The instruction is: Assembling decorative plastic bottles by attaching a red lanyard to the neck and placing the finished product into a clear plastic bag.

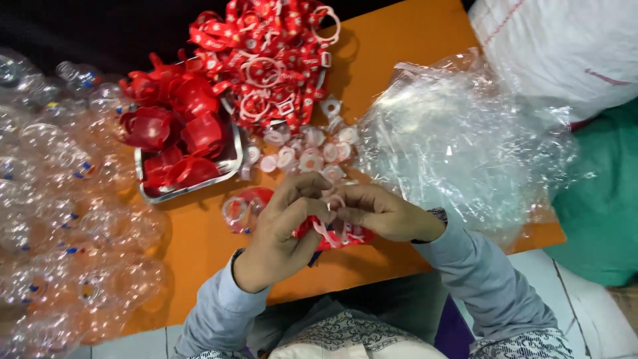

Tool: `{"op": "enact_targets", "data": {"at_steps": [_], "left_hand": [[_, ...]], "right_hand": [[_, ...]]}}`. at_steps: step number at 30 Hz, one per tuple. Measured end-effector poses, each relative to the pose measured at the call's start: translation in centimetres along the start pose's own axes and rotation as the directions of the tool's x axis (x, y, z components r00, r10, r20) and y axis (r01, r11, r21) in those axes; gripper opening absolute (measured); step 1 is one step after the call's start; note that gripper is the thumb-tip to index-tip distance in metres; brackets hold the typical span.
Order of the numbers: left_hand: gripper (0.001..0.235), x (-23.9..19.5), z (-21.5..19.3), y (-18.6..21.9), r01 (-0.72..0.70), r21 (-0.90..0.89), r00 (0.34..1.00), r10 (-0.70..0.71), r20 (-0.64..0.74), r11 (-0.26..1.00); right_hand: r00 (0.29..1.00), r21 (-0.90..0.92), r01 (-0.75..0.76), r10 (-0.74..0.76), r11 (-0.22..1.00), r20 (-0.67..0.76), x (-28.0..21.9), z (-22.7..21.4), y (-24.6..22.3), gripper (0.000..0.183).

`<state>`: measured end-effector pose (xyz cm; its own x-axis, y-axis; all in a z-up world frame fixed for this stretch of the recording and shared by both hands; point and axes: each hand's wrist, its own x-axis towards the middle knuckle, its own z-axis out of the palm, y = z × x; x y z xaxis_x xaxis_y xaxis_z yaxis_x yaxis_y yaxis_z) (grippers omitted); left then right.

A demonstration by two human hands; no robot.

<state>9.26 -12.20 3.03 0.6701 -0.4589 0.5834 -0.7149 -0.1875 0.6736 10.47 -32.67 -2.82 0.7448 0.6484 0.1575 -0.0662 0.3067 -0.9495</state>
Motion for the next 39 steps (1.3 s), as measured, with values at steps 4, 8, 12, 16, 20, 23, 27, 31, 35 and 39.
{"op": "enact_targets", "data": {"at_steps": [4, 8, 12, 16, 20, 23, 27, 31, 35, 39], "left_hand": [[0.020, 0.0, -0.5, -0.5, 0.032, -0.037, 0.999, -0.031, 0.033, 0.999], [0.041, -3.3, -1.7, 0.0, 0.353, -0.020, 0.934, -0.351, 0.072, 0.935], [0.089, -6.1, -4.3, 1.3, 0.530, 0.038, 0.828, -0.527, 0.190, 0.847], [0.050, -9.2, -6.3, 0.4, 0.587, 0.042, 0.807, -0.589, 0.040, 0.808], [0.013, -12.8, -6.4, -4.5, 0.393, 0.274, 0.913, -0.338, -0.227, 0.878], [0.013, -13.8, -6.2, -7.7, 0.260, 0.389, 0.941, -0.140, -0.309, 0.884], [0.022, -12.8, -6.0, -8.2, 0.124, 0.281, 0.925, -0.008, -0.380, 0.952], [0.025, -13.3, -5.1, -9.8, 0.112, 0.154, 0.907, -0.038, -0.419, 0.982], [0.024, -13.5, -4.6, -10.9, 0.162, 0.128, 0.888, -0.088, -0.451, 0.979], [0.019, -13.8, -4.3, -11.1, 0.129, 0.228, 0.878, -0.004, -0.478, 0.965]], "right_hand": [[0.997, -0.033, -0.025, 0.023, 0.999, -0.077, 0.4, -1.7, -0.1, 0.027], [0.990, -0.202, 0.039, -0.065, 0.979, -0.122, 1.5, 0.1, 0.0, 0.023], [0.999, -0.513, 0.044, -0.039, 0.858, 0.020, 2.5, 2.9, 0.4, 0.025], [0.995, -0.547, 0.084, -0.042, 0.833, 0.089, 4.8, 5.7, 2.4, 0.026], [0.978, -0.738, 0.144, -0.208, 0.660, 0.004, 6.8, 7.3, 5.7, 0.018], [0.933, -0.814, 0.192, -0.359, 0.548, -0.022, 8.0, 7.1, 8.0, 0.017], [0.869, -0.876, 0.209, -0.493, 0.435, -0.037, 9.0, 7.2, 9.2, 0.022], [0.854, -0.835, 0.246, -0.518, 0.493, -0.054, 9.8, 7.6, 9.2, 0.024], [0.839, -0.791, 0.256, -0.534, 0.556, -0.104, 9.8, 7.6, 10.1, 0.024], [0.808, -0.792, 0.265, -0.575, 0.550, -0.129, 9.7, 7.1, 11.1, 0.021]]}}
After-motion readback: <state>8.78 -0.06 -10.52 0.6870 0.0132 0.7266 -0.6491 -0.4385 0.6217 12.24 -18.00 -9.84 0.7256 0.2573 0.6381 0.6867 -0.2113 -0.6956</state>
